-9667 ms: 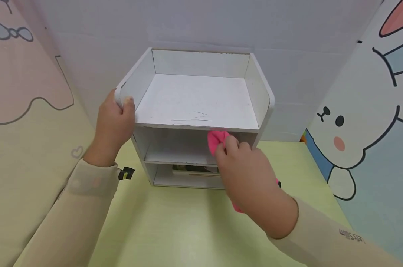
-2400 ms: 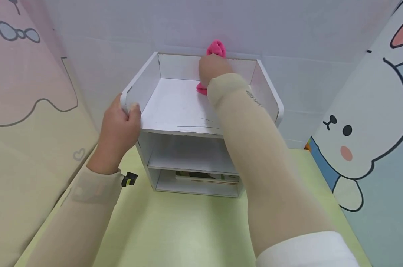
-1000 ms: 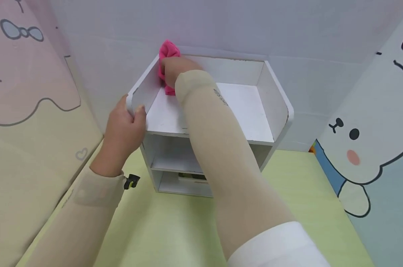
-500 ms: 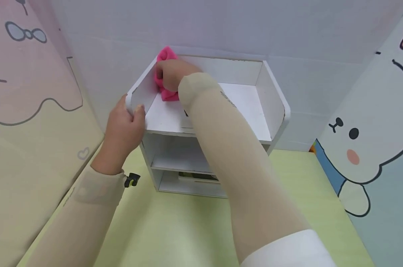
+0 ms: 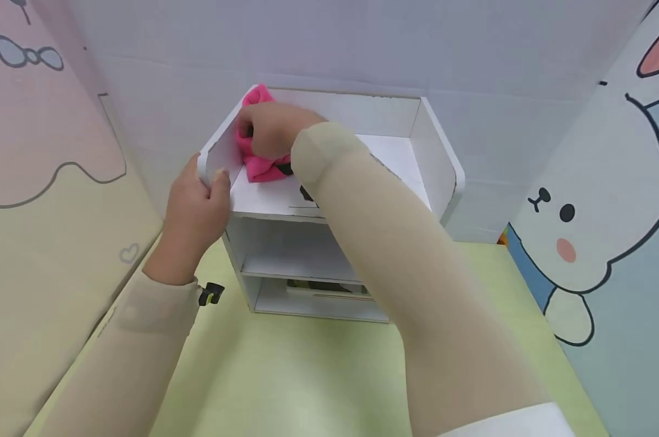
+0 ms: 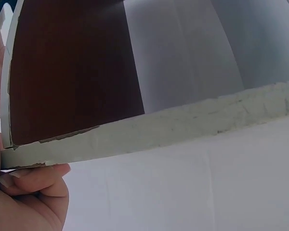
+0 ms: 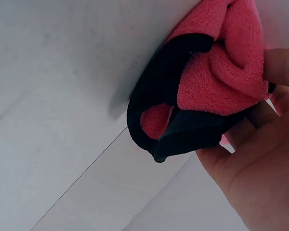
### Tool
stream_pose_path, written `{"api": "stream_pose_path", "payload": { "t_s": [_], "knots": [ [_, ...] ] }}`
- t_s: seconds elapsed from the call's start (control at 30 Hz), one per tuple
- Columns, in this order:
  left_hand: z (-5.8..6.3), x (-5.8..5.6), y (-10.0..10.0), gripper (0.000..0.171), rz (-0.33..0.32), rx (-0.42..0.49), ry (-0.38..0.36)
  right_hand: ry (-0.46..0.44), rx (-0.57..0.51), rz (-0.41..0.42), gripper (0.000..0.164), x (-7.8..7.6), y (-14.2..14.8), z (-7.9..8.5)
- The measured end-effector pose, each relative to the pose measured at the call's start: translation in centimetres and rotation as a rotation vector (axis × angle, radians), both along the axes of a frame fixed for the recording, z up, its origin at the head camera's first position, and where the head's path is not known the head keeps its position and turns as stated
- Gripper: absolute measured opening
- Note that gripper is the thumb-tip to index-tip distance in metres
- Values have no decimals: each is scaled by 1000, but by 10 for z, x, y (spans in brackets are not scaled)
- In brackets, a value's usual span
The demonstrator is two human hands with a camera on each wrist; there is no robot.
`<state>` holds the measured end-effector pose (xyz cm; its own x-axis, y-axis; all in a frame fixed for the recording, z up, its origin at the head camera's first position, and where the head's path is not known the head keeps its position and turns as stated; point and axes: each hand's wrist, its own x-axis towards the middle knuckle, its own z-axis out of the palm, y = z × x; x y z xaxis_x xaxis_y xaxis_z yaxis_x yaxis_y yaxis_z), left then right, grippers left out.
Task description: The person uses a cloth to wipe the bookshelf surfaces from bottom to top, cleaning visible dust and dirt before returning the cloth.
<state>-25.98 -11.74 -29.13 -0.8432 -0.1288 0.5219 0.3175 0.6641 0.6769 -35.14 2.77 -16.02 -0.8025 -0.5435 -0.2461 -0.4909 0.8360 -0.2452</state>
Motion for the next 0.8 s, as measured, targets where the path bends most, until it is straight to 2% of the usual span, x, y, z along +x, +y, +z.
{"api": "stream_pose_path", "payload": {
  "t_s": [0.17, 0.3, 0.43, 0.67, 0.8],
  "knots": [
    [-2, -3, -4, 58, -34, -13, 16, 8, -55, 12, 28, 9, -2, -4],
    [-2, -4, -9, 62, -33, -23, 6, 17, -114, 22, 30, 11, -6, -7],
    [-2, -4, -14, 63, -44, -20, 18, 51, -120, 33, 31, 14, -10, -9],
    [-5, -5, -19, 71, -105, 16, 86, 154, -141, 68, 21, 26, -15, -16],
    [-5, -3, -19, 64, -162, 78, 57, 181, -139, 78, 20, 35, -13, -20]
  ]
}}
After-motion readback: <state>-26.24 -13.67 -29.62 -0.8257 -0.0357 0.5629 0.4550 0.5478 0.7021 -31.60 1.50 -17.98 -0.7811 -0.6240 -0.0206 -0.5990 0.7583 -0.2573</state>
